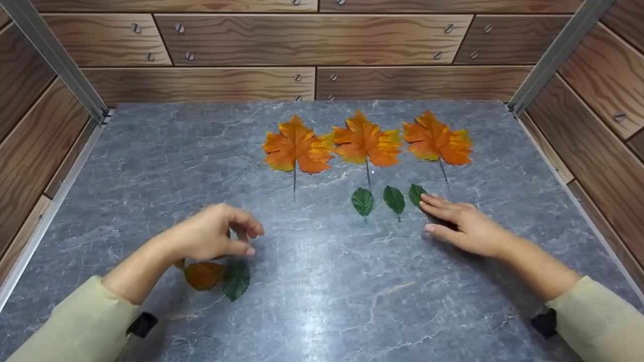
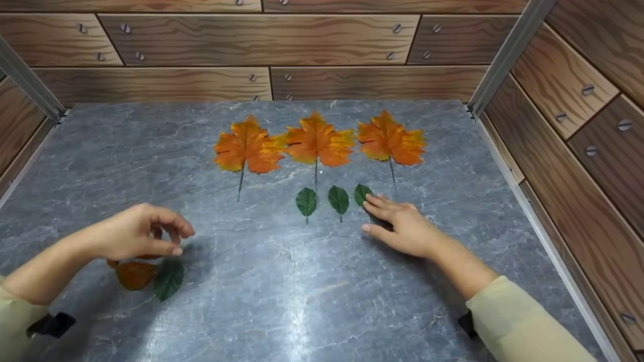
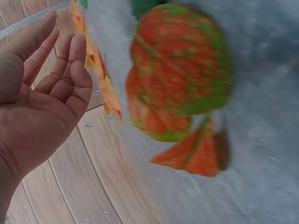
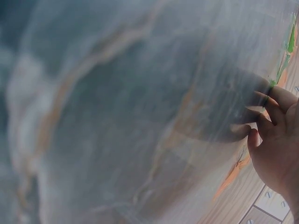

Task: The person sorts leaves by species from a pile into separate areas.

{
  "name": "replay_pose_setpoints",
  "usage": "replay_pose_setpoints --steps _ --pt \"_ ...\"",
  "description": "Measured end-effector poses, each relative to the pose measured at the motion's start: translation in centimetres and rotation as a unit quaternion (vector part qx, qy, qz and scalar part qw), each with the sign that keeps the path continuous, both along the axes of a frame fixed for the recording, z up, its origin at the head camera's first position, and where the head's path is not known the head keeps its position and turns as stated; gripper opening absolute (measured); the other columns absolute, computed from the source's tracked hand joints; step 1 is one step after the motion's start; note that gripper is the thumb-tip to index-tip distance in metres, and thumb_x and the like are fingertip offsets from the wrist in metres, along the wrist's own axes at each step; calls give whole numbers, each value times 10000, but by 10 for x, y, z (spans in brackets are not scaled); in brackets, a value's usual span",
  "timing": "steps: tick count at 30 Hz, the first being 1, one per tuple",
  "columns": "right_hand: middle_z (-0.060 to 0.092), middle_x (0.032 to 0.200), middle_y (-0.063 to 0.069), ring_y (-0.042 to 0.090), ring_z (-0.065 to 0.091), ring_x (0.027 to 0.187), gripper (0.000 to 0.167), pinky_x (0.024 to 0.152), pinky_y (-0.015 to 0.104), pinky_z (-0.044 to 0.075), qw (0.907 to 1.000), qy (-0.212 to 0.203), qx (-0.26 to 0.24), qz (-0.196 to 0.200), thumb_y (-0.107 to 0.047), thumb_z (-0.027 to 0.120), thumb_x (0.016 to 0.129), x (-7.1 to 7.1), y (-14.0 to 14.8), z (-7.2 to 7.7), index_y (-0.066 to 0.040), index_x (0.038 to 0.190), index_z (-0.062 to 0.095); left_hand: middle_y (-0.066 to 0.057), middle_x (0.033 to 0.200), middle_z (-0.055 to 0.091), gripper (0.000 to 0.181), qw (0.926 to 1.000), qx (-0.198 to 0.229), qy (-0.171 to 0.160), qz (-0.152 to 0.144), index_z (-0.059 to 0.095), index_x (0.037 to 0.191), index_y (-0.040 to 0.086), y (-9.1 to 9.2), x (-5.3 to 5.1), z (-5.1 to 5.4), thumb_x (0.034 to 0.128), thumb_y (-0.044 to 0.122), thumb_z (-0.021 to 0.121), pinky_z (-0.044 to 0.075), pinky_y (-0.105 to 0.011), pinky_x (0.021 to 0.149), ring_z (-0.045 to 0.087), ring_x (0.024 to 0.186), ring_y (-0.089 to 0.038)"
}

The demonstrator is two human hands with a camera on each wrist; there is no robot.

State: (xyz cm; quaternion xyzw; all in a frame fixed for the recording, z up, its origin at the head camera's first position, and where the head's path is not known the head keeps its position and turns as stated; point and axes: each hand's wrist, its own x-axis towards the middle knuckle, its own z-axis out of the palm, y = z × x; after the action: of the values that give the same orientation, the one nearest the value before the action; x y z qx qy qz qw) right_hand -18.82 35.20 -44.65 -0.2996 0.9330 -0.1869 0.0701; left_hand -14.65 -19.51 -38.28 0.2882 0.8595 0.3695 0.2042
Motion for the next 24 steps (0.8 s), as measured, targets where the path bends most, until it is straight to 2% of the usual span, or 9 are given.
replay_pose_setpoints --steps 4,9,16,24 --pt "359 1691 97 397 340 1542 613 1194 698 245 10000 -12 15 -6 -419 588 1098 -1 0 1 -94 1605 468 -83 1157 758 293 9999 -16 -106 37 777 1192 65 -7 6 -7 930 171 851 589 -330 829 704 931 -138" --pt "363 1688 98 404 333 1544 611 1189 703 249 10000 -2 32 -2 -417 589 1098 -1 -1 1 -91 1601 473 -65 1139 756 305 9998 -88 -144 51 780 1180 76 -12 9 -15 913 192 871 587 -330 830 692 930 -134" --pt "361 1688 99 398 337 1543 608 1191 700 252 10000 24 54 -1 -419 586 1099 -1 0 -1 -91 1599 475 -37 1108 755 309 9997 -171 -158 85 784 1152 74 -15 10 -26 878 159 899 592 -334 838 691 929 -146" --pt "366 1689 90 393 343 1541 605 1193 691 253 10000 15 23 -9 -415 588 1099 -1 1 -1 -96 1601 477 -13 1088 747 356 9998 -155 -126 71 786 1162 89 -18 7 -35 839 142 924 592 -369 856 687 953 -190"
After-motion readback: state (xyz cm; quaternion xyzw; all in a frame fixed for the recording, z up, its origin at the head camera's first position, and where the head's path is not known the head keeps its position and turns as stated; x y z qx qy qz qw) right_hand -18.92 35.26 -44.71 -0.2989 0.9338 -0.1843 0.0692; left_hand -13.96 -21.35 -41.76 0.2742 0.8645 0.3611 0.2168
